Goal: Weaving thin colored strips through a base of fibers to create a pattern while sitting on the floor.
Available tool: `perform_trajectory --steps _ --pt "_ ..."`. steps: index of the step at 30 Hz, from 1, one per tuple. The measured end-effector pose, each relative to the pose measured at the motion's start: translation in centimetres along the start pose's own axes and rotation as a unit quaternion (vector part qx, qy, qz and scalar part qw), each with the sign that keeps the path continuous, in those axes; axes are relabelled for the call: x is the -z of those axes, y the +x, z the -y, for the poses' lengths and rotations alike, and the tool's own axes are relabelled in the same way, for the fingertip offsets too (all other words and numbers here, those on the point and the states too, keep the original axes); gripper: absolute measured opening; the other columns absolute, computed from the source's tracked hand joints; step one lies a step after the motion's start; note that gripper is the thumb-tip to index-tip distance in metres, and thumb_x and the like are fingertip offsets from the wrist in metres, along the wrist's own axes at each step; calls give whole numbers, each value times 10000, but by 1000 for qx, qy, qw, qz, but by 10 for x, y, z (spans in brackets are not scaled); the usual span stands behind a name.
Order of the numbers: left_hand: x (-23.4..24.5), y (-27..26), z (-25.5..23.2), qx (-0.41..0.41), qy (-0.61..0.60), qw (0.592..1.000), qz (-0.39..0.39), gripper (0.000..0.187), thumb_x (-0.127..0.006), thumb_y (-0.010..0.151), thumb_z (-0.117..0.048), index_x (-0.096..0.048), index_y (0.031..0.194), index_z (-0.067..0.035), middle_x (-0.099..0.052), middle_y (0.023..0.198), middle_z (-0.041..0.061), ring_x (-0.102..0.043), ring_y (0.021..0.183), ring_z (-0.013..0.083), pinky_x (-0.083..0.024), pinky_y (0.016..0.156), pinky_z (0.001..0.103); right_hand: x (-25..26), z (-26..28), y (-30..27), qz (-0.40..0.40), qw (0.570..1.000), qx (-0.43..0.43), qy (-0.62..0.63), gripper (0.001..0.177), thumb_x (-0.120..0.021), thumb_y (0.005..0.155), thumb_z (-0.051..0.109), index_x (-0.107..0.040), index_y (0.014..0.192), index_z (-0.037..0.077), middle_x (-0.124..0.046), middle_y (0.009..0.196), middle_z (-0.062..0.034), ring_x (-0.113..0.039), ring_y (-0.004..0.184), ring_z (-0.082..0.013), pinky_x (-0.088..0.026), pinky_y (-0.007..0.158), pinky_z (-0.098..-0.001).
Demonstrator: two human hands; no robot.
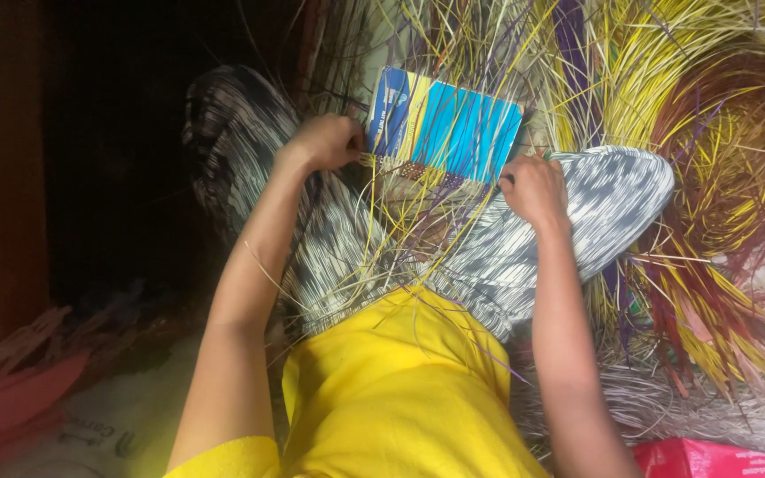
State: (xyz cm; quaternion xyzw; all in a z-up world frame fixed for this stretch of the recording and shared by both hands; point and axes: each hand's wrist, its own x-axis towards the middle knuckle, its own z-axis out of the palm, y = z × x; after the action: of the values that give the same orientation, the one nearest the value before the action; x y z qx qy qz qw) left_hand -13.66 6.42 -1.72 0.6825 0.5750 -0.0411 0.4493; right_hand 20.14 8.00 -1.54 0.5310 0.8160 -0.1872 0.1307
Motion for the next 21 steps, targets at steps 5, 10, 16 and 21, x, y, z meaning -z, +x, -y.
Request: perform_trajectory --steps 5,10,16,21 --pt "-19 9 8 0 106 994 -18 199 -556 752 -272 -633 812 -98 -625 790 139 -596 814 311 -484 684 412 -2 0 0 3 1000 -2 1 103 -564 769 187 -655 798 148 -622 836 -47 -557 866 -247 -361 779 -342" --pt "-24 7 6 -15 197 980 -31 231 -558 742 -299 -645 808 -96 -617 761 135 -596 821 299 -498 671 385 -4 -4 0 4 1000 -6 5 105 -560 773 182 -655 807 155 -620 845 -46 -555 875 -248 -360 784 -351" --pt "-5 -5 -5 6 109 993 -52 205 -533 774 -335 -621 901 -200 -504 1067 63 -447 1021 315 -339 819 555 -10 -8 3 11 1000 -7 -4 117 -560 763 196 -657 820 165 -626 843 -30 -564 876 -232 -363 788 -344" --pt "-8 -2 9 3 -12 1000 25 214 -465 741 -200 -588 809 -39 -591 854 232 -525 897 410 -408 726 491 -9 -9 3 8 1000 -9 8 112 -566 755 188 -659 816 171 -626 841 -29 -566 875 -234 -364 795 -350"
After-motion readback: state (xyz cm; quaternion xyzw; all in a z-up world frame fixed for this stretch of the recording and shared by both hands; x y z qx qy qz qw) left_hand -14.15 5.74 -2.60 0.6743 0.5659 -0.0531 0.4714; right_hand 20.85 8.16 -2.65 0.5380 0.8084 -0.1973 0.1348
